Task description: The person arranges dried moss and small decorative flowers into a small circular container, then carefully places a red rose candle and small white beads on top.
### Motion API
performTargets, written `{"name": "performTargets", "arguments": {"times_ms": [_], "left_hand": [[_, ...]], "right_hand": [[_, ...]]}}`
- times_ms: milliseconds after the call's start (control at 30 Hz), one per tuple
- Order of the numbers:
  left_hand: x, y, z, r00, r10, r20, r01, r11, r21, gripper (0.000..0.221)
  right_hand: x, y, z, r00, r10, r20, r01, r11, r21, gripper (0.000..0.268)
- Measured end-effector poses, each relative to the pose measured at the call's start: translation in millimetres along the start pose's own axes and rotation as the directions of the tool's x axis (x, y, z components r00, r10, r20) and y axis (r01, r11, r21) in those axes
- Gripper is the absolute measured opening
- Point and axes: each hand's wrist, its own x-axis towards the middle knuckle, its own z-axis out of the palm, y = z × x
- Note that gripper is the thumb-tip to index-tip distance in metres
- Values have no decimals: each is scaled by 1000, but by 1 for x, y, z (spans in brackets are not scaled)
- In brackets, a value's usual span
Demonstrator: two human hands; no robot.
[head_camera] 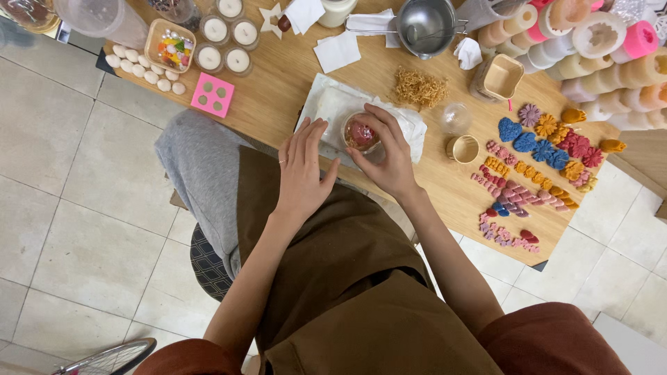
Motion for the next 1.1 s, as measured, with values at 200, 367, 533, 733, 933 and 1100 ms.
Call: {"name": "performTargets", "arguments": {"times_ms": [200, 367, 533, 733, 933, 1100], "left_hand": [[4, 2, 4, 1000, 13, 14, -12, 996, -83, 73], [10, 8, 7, 997, 16, 74, 9, 946, -325, 82], [23, 15, 17, 997, 14, 78, 22, 891, -453, 85], [25, 16, 13, 996, -1, 91, 36, 919, -392, 84], [25, 19, 1, 998, -21, 53, 40, 917, -397, 83], [20, 9, -13, 993, -94, -70, 51, 883, -467, 68]], "right_hand": [[-7, 9, 5, 999, -37, -9, 37, 999, -16, 60], [-12, 18, 8, 999, -43, -13, 42, 999, -11, 68], [-12, 20, 9, 998, -53, -35, 53, 999, 11, 77], [-10, 14, 4, 999, 40, -9, -40, 999, 32, 93], [-5, 3, -5, 996, 15, -89, -9, 998, 60, 95], [-18, 17, -33, 952, 34, -304, -15, 998, 66, 91]]}}
